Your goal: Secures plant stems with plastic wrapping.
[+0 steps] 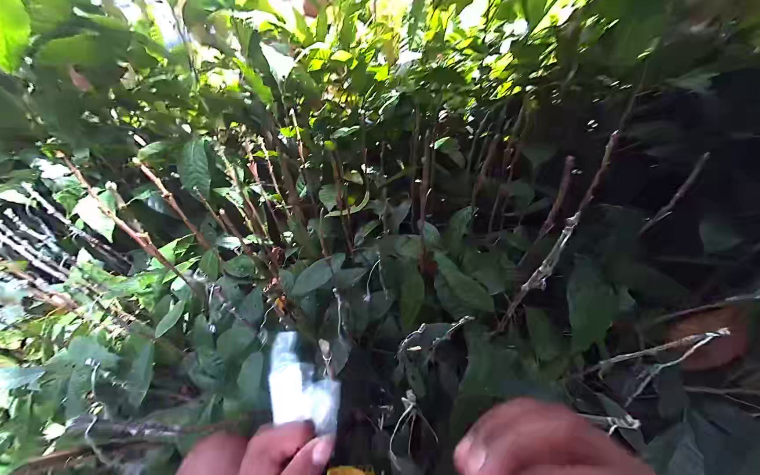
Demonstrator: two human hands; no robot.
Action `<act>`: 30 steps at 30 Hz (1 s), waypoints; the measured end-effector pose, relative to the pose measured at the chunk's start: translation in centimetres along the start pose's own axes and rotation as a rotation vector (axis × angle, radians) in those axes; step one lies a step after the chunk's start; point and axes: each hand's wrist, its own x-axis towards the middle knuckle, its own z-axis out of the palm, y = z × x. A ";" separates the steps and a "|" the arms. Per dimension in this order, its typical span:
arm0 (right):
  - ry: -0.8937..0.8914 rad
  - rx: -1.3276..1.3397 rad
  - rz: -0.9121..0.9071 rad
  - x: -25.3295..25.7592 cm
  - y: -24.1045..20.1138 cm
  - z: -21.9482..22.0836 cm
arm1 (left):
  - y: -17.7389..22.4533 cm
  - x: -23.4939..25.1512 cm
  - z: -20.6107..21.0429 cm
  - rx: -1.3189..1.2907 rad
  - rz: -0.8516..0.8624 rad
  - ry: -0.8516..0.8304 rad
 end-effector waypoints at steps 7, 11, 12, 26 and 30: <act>-0.029 0.182 0.583 -3.0 7.1 7.8 | -3.4 1.0 1.6 -0.015 -0.012 -0.220; 0.053 0.142 0.647 -3.0 8.6 8.5 | -4.0 0.5 2.0 -0.013 -0.053 -0.274; 0.053 0.137 0.686 -2.9 8.7 8.6 | -4.2 0.4 2.1 -0.011 -0.053 -0.299; 0.127 0.804 0.522 -3.9 8.8 10.4 | -5.8 -2.6 1.2 -1.143 -0.087 0.148; 0.153 1.147 0.405 -2.0 5.9 6.8 | -6.9 -4.4 -3.5 -0.820 -0.107 0.392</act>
